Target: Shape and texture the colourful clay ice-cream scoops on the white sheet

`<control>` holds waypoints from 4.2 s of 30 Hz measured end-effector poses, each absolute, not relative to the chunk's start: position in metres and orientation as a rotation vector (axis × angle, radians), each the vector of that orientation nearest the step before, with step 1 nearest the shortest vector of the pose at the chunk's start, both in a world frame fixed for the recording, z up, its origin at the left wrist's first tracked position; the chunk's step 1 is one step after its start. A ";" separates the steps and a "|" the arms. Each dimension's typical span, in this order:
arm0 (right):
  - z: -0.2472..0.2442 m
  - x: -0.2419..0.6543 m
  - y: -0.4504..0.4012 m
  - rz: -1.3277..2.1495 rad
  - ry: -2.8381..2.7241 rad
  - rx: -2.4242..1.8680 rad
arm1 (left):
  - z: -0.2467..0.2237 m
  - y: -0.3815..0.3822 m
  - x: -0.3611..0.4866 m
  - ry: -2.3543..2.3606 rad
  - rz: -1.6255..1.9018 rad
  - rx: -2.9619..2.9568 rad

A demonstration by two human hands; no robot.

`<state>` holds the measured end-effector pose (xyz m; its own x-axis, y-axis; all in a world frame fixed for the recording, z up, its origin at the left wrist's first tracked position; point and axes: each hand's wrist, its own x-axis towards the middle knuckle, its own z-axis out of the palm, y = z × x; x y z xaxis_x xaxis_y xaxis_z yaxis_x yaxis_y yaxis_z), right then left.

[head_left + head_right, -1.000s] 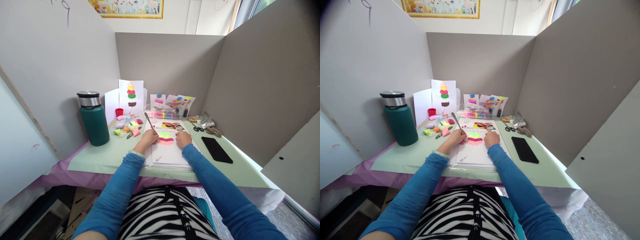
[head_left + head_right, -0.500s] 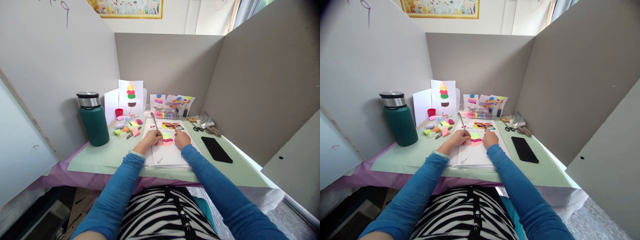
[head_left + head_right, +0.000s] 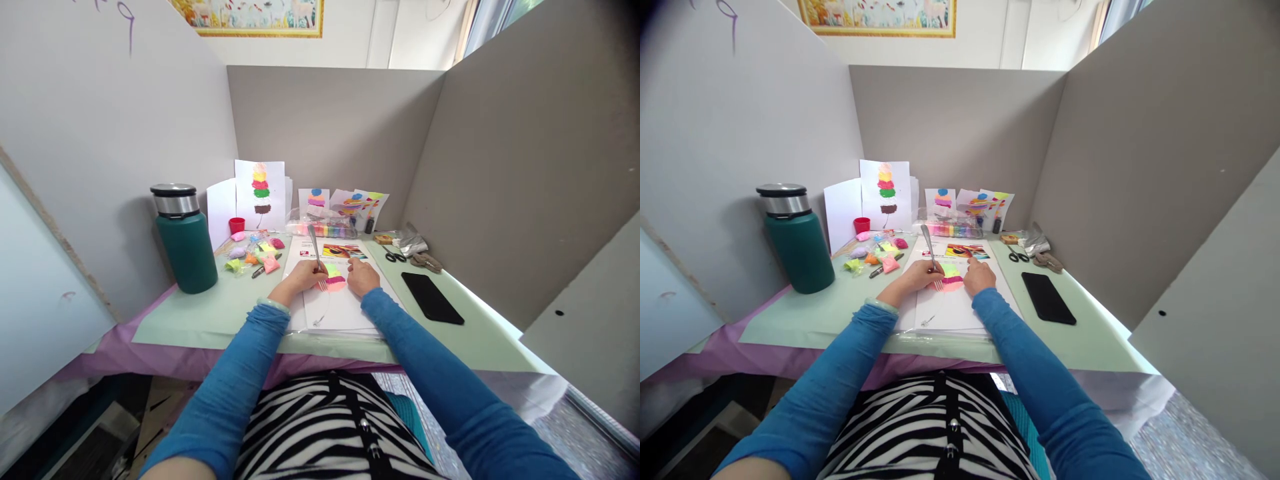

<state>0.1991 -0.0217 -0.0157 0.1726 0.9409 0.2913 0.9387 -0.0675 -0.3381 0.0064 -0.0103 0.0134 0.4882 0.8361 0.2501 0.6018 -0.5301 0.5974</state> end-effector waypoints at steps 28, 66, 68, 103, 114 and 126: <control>-0.013 0.196 -0.024 0.001 -1.788 -2.031 | 0.013 -0.007 0.003 1.218 0.798 2.064; -0.013 0.194 -0.029 -0.048 -1.854 -2.009 | 0.013 -0.002 -0.001 1.284 0.863 2.000; -0.012 0.193 -0.029 -0.045 -1.855 -2.012 | 0.016 -0.006 -0.001 1.272 0.818 2.010; -0.018 0.194 -0.026 -0.133 -1.922 -2.000 | 0.013 -0.004 -0.004 1.281 0.800 2.074; -0.016 0.194 -0.029 -0.119 -1.920 -1.994 | 0.012 -0.003 0.000 1.440 0.837 1.999; -0.017 0.193 -0.026 -0.128 -1.925 -2.001 | 0.010 0.002 -0.005 1.368 0.795 2.128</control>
